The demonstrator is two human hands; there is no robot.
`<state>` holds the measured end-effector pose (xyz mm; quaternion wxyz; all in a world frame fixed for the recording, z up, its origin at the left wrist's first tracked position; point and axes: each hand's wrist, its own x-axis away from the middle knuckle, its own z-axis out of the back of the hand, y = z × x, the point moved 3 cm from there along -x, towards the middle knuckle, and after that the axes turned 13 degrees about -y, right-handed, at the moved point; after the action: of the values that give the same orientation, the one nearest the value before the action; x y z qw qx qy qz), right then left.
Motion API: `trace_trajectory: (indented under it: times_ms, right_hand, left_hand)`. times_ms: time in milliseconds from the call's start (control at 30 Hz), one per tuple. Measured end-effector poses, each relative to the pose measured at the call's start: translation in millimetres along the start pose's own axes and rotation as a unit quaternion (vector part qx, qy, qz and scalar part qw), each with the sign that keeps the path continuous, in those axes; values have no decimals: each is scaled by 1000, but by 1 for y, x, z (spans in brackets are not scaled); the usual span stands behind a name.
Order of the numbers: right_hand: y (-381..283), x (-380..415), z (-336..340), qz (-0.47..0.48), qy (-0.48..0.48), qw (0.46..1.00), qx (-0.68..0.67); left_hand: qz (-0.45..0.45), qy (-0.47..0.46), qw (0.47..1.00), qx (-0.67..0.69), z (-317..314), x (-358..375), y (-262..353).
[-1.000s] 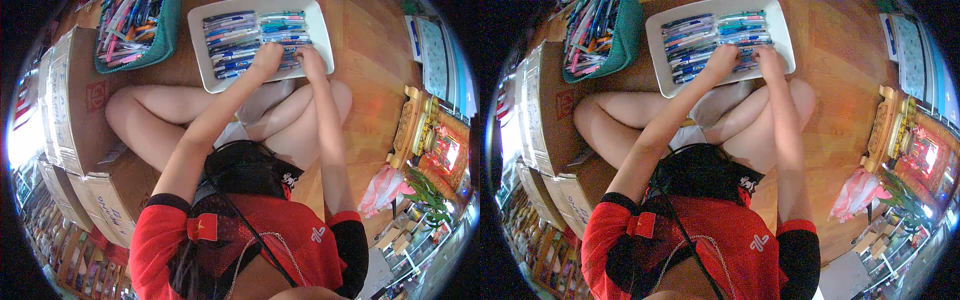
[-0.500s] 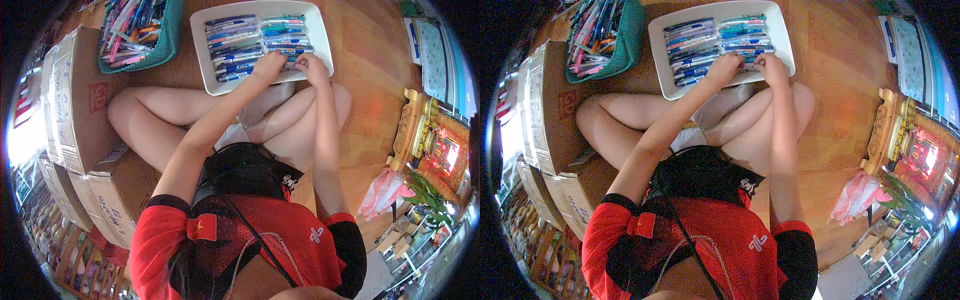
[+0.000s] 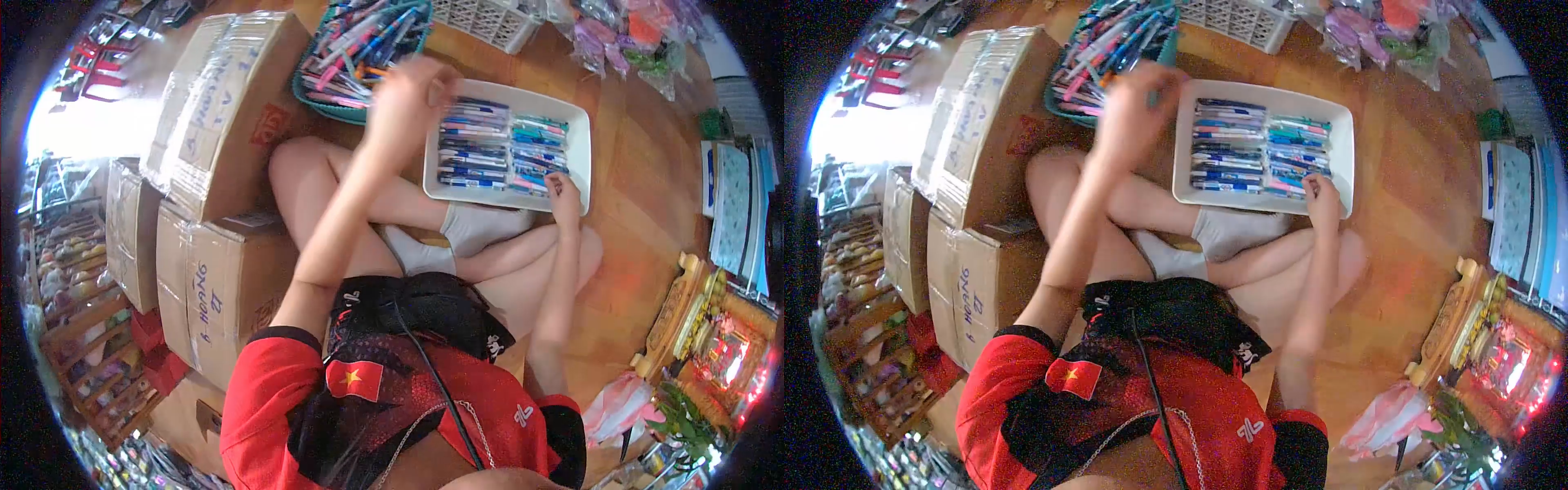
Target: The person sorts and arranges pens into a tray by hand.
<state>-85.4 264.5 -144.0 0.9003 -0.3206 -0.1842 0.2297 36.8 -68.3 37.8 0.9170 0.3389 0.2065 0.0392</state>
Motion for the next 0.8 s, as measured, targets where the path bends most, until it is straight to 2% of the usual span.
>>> trace_trajectory:
  times_ms: [67, 133, 233, 367, 533, 567, 667, 700, 800]
  right_hand:
    - [-1, 0, -2, -11, 4, 1000, 7]
    - [-3, 1, -1, -9, 11, 1000, 18]
    - [-1, 2, -1, 2, 25, 1000, -1]
    - [4, 5, -3, 10, 31, 999, 10]
    - [3, 5, -1, 35, 43, 998, 17]
    - [3, 4, -2, 38, 43, 998, 27]
    - [-3, 7, -1, 22, 41, 999, 8]
    - [-3, 7, -1, -13, 25, 999, 24]
    - [0, 6, -2, -15, 26, 999, 22]
  left_hand:
    - [35, 75, 992, -99, 48, -15, -39]
    - [119, -5, 967, -226, 74, -30, -90]
    - [192, -89, 927, -308, 74, -49, -117]
    - [211, -173, 876, -397, 49, -64, -139]
    - [177, -212, 828, -488, 35, -75, -143]
    - [220, -233, 814, -485, 31, -78, -148]
    - [245, -280, 751, -546, 22, -76, -154]
    - [238, -285, 753, -542, 20, -72, -164]
    - [227, -258, 773, -533, 19, -67, -169]
